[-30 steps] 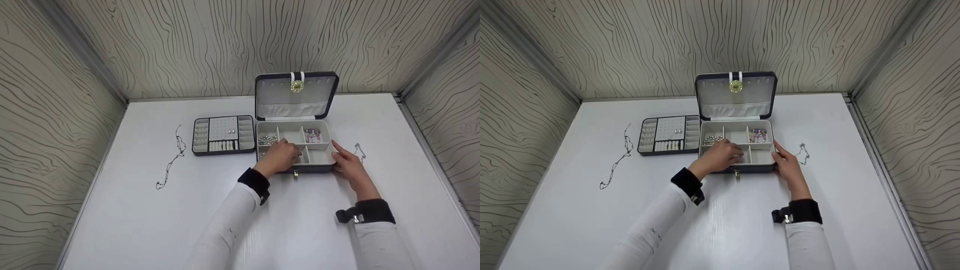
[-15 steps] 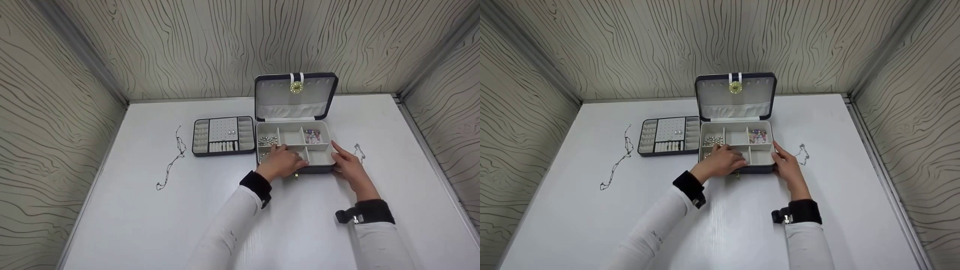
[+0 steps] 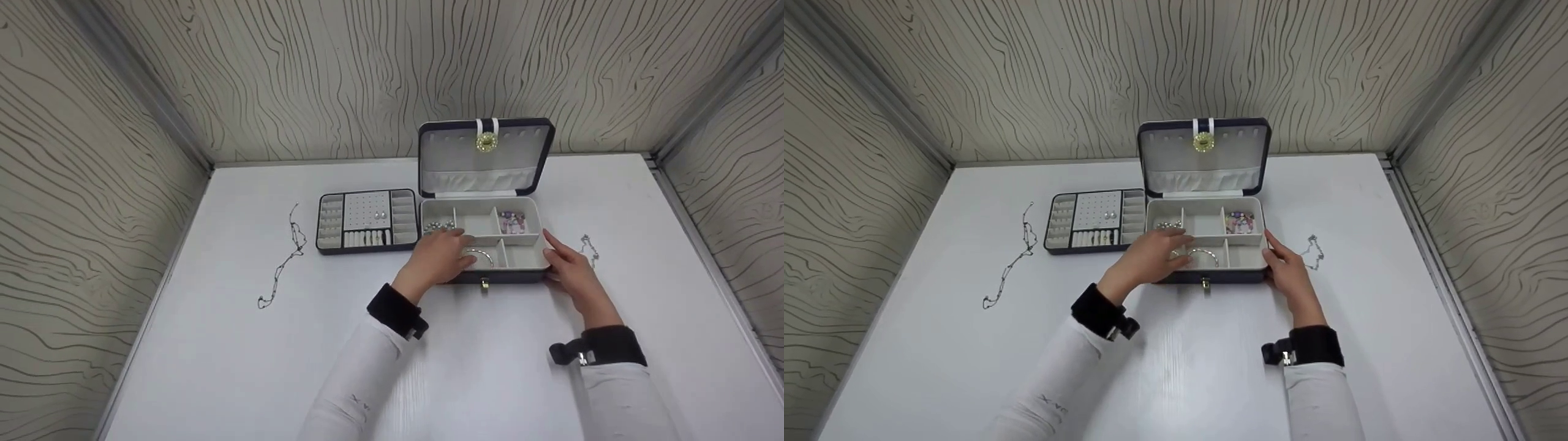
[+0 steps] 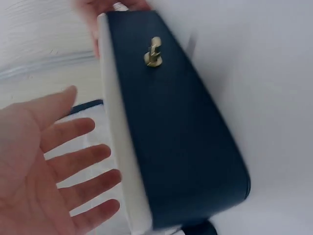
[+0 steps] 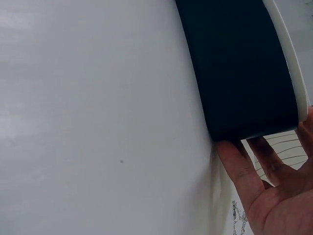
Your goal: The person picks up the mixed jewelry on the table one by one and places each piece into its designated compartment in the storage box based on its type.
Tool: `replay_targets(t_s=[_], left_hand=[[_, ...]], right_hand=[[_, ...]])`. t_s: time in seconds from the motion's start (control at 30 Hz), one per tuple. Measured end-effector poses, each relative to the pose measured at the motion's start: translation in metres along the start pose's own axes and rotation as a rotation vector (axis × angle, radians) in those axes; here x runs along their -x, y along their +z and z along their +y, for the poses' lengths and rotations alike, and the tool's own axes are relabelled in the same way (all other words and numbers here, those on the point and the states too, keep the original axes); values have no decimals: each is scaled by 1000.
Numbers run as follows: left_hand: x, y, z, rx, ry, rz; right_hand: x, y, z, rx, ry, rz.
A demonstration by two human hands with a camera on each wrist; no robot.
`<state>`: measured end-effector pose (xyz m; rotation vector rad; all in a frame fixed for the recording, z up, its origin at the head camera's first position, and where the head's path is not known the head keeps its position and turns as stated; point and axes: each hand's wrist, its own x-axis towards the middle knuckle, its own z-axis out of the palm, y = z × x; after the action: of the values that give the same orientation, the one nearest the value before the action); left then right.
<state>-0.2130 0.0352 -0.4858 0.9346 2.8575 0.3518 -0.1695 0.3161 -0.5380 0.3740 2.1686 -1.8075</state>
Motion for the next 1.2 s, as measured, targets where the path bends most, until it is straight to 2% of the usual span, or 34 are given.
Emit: replay_targets(t_s=[0.13,0.27,0.33,0.4,0.53,0.8,0.97,1.2], left_hand=[[10,-4,-16,56,-106,133],[19,3,-28,202,-287,247],[22,8,-32,294,-349,281],[23,14,-35,380,-385,277],[25,24,-35,477,-412,232],[27,30,-27,367,-419,237],[31,30,-25,356,-404,234],[44,31,-26,398,-387,242]], right_hand=[[0,0,0,7,7,0],[0,1,0,24,3,10],[1,3,-1,43,-5,20],[1,4,-2,64,-8,33],[2,6,-2,95,-22,44],[3,8,1,201,-55,74],[11,10,-1,278,-76,107],[23,12,1,327,-79,91]])
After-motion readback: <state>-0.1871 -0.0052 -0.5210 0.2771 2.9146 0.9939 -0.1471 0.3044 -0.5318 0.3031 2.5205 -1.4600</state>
